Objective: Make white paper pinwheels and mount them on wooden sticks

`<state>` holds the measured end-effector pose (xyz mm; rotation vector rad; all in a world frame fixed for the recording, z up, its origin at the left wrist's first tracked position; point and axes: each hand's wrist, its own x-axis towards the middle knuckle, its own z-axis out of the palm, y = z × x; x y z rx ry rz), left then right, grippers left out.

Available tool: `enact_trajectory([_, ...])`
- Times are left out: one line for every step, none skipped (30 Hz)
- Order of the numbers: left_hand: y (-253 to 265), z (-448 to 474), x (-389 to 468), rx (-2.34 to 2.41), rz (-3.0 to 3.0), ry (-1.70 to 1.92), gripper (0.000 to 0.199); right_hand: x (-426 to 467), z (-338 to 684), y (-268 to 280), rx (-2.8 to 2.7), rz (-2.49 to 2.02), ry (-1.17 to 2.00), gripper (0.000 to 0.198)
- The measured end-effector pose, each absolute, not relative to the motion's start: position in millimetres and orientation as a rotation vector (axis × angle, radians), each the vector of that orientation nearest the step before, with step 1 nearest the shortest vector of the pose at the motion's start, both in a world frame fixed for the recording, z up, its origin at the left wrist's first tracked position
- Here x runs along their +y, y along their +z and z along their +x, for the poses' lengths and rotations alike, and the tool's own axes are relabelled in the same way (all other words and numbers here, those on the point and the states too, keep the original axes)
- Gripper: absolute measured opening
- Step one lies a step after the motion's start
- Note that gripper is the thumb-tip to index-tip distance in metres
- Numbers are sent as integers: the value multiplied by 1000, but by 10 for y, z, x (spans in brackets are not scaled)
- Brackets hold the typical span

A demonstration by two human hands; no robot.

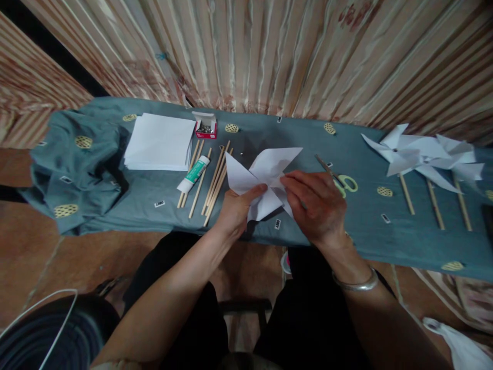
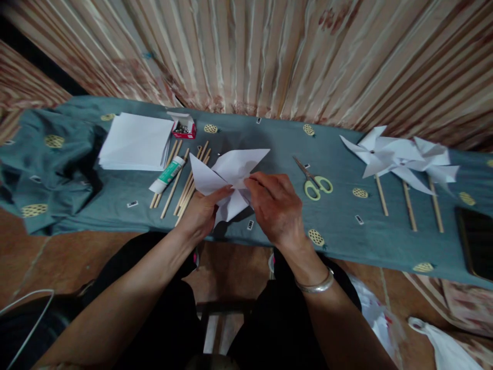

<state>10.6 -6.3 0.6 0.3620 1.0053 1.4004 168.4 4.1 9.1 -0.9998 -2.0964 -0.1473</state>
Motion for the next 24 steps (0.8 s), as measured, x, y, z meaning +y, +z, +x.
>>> enact_trajectory([8,107,-63,1007,367,1398,41,31,1677,77,-2110,-989,-162,25])
enact_trajectory([9,106,-65,1009,373,1393,41,21,1672,66,-2124,-981,-168,28])
enact_trajectory([9,105,-67,1009,379,1388,40,9,1667,59,-2136,-978,-171,30])
enact_trajectory([6,103,-71,1007,388,1383,38,-4,1665,56,-2149,-981,-174,33])
enact_trajectory([3,100,-75,1003,397,1382,38,-16,1665,55,-2165,-993,-178,36])
enact_trajectory([-1,98,-80,998,407,1382,38,-27,1668,57,-2184,-1013,-183,39])
enact_trajectory([-5,96,-85,993,414,1385,39,-35,1674,59,-2200,-1035,-188,42])
enact_trajectory([-8,94,-91,989,420,1388,40,-40,1683,60,-2215,-1052,-192,45])
enact_trajectory([-9,92,-97,988,423,1384,41,-43,1693,59,-2229,-1060,-193,48])
enact_trajectory([-8,90,-102,991,425,1376,42,-43,1703,56,-2242,-1061,-193,51])
enact_trajectory([-5,88,-108,996,424,1366,41,-41,1712,51,-2252,-1056,-191,54])
enact_trajectory([0,86,-114,1001,421,1355,40,-39,1720,46,-2259,-1049,-187,56])
enact_trajectory([7,84,-120,1006,418,1350,39,-37,1724,41,-2261,-1047,-180,57])
enact_trajectory([14,83,-125,1009,415,1347,36,-37,1725,38,-2259,-1052,-167,57])
enact_trajectory([22,82,-130,1011,413,1344,34,-38,1724,37,-2254,-1061,-152,55])
enact_trajectory([29,81,-135,1011,411,1341,32,-40,1721,39,-2251,-1075,-136,52])
enact_trajectory([34,81,-139,1007,411,1336,31,-43,1716,43,-2248,-1089,-124,48])
enact_trajectory([37,82,-142,1003,409,1331,30,-45,1712,48,-2244,-1099,-121,44])
enact_trajectory([37,83,-145,1000,405,1326,30,-46,1708,53,-2241,-1105,-129,41])
enact_trajectory([34,83,-148,996,399,1322,30,-46,1706,56,-2237,-1110,-143,37])
enact_trajectory([30,84,-150,991,394,1319,30,-44,1705,58,-2233,-1115,-157,35])
enact_trajectory([24,85,-152,988,390,1317,30,-42,1705,58,-2227,-1122,-168,34])
enact_trajectory([18,85,-154,988,387,1313,29,-40,1707,56,-2220,-1124,-174,33])
enact_trajectory([13,84,-157,990,386,1306,29,-38,1708,54,-2217,-1123,-171,34])
